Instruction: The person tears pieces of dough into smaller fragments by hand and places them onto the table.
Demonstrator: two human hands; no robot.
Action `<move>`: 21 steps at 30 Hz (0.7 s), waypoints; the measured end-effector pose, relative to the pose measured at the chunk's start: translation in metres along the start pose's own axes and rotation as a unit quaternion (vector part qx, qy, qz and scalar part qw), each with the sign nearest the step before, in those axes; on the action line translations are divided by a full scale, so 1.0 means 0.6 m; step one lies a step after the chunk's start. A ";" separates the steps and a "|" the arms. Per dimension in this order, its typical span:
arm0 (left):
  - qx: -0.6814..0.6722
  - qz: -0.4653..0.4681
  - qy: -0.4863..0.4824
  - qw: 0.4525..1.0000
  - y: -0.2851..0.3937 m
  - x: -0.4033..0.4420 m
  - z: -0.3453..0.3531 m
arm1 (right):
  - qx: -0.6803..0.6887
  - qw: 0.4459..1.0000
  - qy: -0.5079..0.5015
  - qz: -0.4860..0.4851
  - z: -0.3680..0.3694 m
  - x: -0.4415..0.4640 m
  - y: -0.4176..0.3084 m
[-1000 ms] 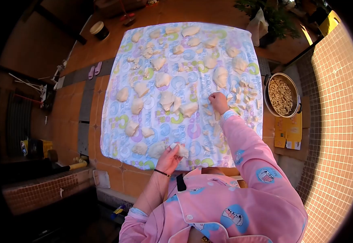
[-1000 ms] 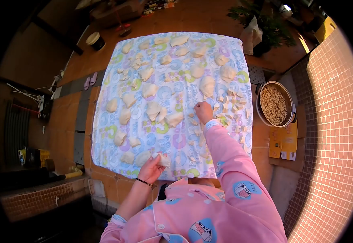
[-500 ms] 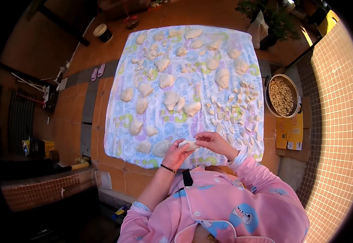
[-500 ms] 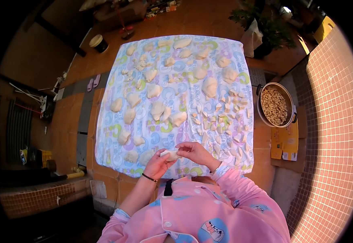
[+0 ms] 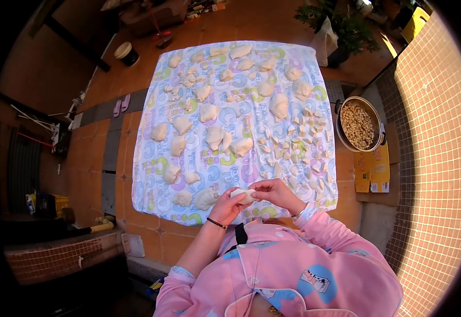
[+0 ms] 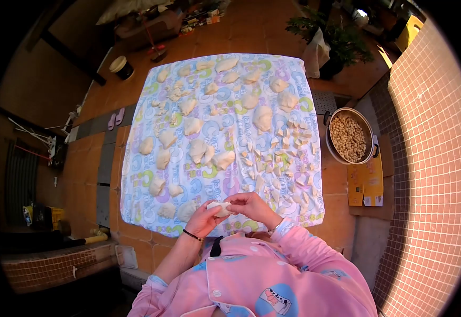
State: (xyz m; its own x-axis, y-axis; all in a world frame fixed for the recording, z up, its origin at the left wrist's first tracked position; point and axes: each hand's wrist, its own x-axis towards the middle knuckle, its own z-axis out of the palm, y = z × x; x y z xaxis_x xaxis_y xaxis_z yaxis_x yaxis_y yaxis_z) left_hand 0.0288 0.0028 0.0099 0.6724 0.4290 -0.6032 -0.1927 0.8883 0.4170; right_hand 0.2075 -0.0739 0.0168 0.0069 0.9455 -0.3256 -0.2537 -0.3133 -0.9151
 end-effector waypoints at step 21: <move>0.003 0.014 0.055 0.998 0.002 -0.031 -0.067 | -0.448 0.840 0.276 -0.130 -0.152 0.274 0.021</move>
State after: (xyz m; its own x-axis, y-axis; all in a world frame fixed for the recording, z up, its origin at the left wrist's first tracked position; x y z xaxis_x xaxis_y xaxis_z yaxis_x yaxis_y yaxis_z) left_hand -0.0125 0.0024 -0.0058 0.5849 0.4693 -0.6615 -0.2062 0.8748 0.4384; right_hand 0.2935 0.0698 -0.0698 0.4590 0.8849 0.0796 0.6551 -0.2766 -0.7031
